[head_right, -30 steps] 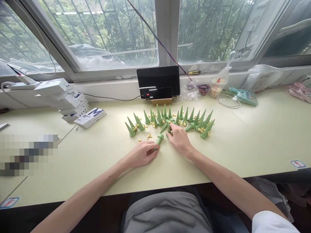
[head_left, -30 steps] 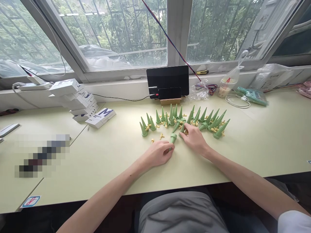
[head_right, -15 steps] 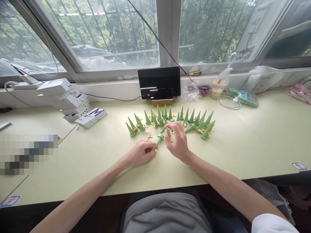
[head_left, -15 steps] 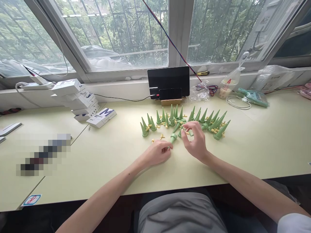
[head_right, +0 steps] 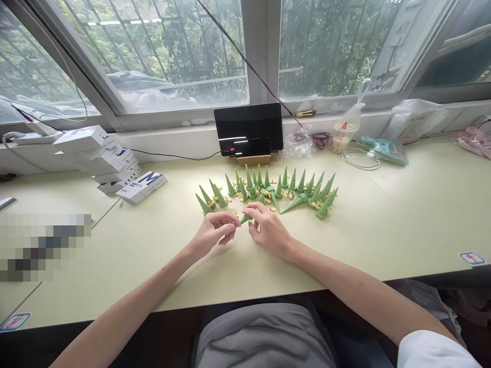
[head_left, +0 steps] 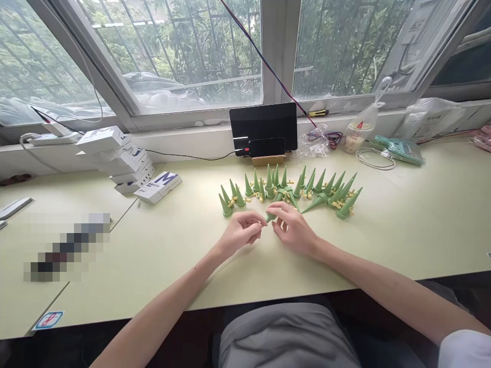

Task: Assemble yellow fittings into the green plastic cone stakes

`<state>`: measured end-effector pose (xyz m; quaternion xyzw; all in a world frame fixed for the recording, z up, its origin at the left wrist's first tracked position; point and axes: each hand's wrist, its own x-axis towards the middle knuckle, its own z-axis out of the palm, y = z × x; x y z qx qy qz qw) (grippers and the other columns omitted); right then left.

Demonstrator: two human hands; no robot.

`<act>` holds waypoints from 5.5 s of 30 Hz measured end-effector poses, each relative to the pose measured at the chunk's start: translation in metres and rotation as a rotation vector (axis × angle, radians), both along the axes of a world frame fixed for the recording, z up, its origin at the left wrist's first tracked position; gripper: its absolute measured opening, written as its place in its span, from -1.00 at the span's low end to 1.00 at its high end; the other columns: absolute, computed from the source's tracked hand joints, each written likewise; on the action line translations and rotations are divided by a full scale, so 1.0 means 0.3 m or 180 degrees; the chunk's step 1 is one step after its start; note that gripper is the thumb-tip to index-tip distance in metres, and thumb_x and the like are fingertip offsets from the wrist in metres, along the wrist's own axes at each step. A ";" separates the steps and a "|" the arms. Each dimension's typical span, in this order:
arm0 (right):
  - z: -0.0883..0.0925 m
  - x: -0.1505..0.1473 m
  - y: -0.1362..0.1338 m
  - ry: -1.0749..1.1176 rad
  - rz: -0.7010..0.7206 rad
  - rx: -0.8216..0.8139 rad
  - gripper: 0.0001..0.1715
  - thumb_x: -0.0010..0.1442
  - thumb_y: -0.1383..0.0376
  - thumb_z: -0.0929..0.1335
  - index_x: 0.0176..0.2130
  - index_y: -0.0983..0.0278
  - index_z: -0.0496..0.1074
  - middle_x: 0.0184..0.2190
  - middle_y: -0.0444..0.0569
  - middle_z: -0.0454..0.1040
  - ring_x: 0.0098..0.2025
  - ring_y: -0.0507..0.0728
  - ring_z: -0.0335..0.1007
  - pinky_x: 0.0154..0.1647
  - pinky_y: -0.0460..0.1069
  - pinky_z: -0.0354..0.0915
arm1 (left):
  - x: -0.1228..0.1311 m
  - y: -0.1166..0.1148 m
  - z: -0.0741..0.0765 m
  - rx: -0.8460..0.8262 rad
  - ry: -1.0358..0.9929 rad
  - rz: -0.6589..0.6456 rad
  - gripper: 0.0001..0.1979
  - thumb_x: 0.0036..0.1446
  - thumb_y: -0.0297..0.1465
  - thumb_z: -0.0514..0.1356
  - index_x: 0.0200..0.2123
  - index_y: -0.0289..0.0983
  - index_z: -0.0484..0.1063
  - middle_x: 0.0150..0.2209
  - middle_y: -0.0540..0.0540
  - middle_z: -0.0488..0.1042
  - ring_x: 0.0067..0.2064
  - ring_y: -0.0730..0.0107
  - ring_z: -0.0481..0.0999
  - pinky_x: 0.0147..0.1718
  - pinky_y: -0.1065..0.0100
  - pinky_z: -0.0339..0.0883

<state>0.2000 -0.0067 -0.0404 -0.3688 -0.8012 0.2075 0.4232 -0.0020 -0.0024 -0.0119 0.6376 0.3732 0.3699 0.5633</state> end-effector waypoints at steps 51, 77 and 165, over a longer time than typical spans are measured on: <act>-0.021 -0.020 0.003 0.0181 -0.0042 -0.0756 -0.65 0.45 0.11 0.20 -0.02 0.30 0.37 -0.34 -0.04 0.53 -0.52 0.02 0.36 -0.39 -0.04 0.33 | -0.009 0.033 0.000 0.0633 -0.0604 0.1193 -0.63 0.20 -0.08 0.26 -0.36 -0.28 0.34 -0.50 0.06 0.35 -0.63 0.60 0.30 -0.68 0.47 0.19; 0.038 -0.125 0.143 -0.2177 0.0093 0.0077 -0.94 0.39 0.38 0.28 -0.14 0.28 0.35 -0.15 0.03 0.30 -0.45 0.01 0.28 -0.43 -0.06 0.20 | -0.003 0.033 -0.004 0.0102 -0.1156 0.1408 -0.54 0.18 0.00 0.24 -0.47 -0.28 0.35 -0.60 0.06 0.26 -0.64 0.56 0.23 -0.75 0.48 0.15; 0.038 -0.068 0.002 0.0889 0.0045 -0.0777 -0.80 0.37 0.26 0.27 -0.12 0.28 0.44 -0.53 -0.15 0.38 -0.54 0.01 0.31 -0.48 -0.08 0.26 | -0.006 0.040 -0.013 -0.0365 -0.0329 0.0698 -0.61 0.01 -0.16 0.42 -0.20 -0.31 0.51 -0.35 -0.06 0.47 -0.50 0.61 0.22 -0.61 0.51 0.04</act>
